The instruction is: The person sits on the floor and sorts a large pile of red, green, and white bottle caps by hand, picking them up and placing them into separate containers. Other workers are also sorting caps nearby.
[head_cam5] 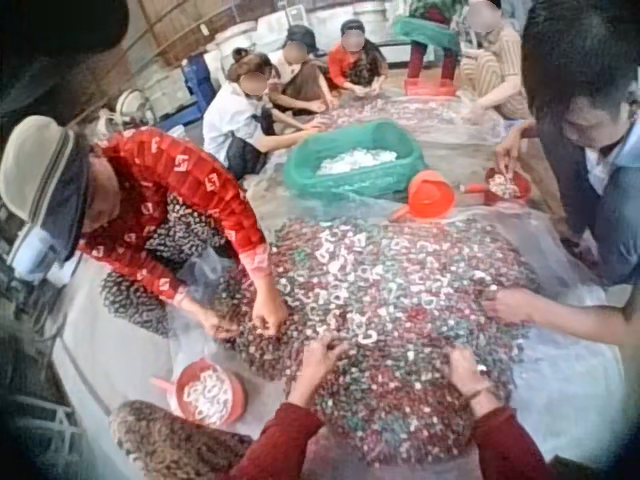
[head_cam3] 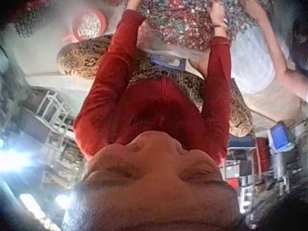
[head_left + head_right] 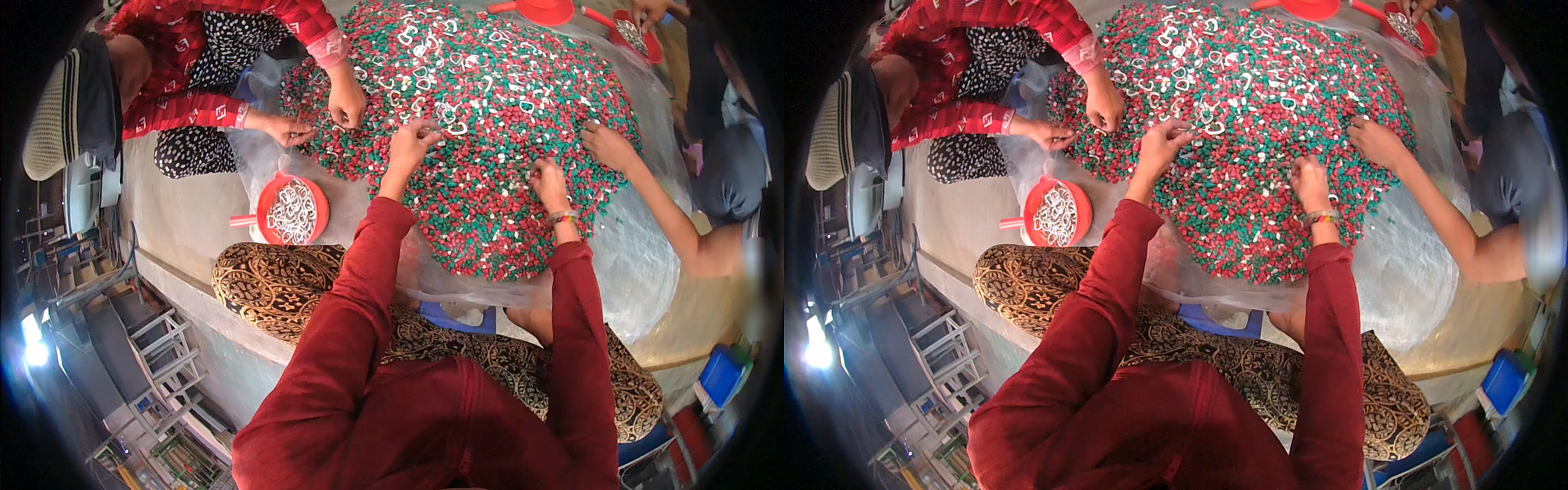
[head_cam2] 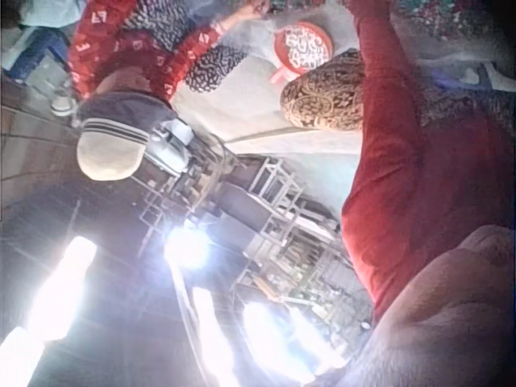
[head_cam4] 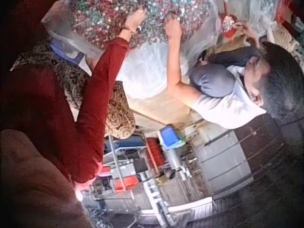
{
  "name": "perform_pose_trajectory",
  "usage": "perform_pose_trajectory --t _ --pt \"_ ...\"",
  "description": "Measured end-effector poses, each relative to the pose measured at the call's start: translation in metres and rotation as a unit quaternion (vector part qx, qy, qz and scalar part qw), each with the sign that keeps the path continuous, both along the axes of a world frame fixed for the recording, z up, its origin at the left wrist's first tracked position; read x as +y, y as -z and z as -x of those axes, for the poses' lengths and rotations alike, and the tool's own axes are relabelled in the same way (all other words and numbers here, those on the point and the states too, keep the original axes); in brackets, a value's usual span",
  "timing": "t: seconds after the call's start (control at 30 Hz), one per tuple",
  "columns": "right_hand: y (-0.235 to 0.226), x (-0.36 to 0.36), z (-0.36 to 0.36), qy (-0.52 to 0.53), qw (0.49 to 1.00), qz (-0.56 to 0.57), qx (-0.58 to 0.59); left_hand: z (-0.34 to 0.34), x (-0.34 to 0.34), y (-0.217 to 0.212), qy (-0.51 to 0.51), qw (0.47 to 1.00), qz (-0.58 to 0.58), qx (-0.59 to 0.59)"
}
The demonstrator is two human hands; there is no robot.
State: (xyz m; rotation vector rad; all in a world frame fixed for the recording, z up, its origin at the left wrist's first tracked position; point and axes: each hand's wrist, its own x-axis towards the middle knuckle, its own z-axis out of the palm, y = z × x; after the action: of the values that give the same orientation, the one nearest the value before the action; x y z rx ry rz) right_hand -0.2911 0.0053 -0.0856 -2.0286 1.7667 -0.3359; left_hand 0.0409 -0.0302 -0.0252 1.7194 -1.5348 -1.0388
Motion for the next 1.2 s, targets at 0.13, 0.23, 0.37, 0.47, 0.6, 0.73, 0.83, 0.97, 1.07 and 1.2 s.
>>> perform_pose_trajectory --t 0.13,0.23,0.37,0.47,0.6,0.73,0.83,0.97,1.07,1.2 --pt "-0.051 -0.007 -0.007 0.131 0.850 -0.342 -0.379 0.013 0.005 -0.031 0.020 0.965 -0.112 0.236" --pt "-0.103 0.007 -0.018 0.107 0.811 -0.393 -0.419 0.040 0.023 -0.039 0.158 0.957 -0.178 0.169" --pt "-0.106 0.026 0.004 0.156 0.813 -0.320 -0.460 0.084 0.086 0.008 0.320 0.839 -0.408 0.165" --pt "-0.080 0.049 0.045 0.282 0.827 -0.165 -0.457 0.100 0.125 0.047 0.306 0.804 -0.485 0.156" --pt "-0.023 0.099 0.110 0.414 0.845 -0.098 -0.324 0.103 0.103 0.023 0.211 0.878 -0.406 0.144" --pt "0.030 0.101 0.108 0.378 0.904 0.000 -0.198 0.095 0.062 -0.010 0.107 0.858 -0.367 0.342" --pt "0.001 0.090 0.046 0.266 0.962 0.058 0.012 0.061 0.049 -0.026 0.106 0.776 -0.337 0.523" --pt "0.024 0.083 0.006 0.198 0.978 0.040 0.060 0.058 0.065 -0.017 0.057 0.745 -0.324 0.581" --pt "-0.002 0.072 -0.043 0.124 0.987 0.043 -0.088 0.054 0.085 -0.001 -0.067 0.786 -0.367 0.493" --pt "-0.025 0.062 -0.089 0.093 0.969 0.033 -0.228 0.042 0.094 0.039 -0.143 0.972 -0.172 0.069"
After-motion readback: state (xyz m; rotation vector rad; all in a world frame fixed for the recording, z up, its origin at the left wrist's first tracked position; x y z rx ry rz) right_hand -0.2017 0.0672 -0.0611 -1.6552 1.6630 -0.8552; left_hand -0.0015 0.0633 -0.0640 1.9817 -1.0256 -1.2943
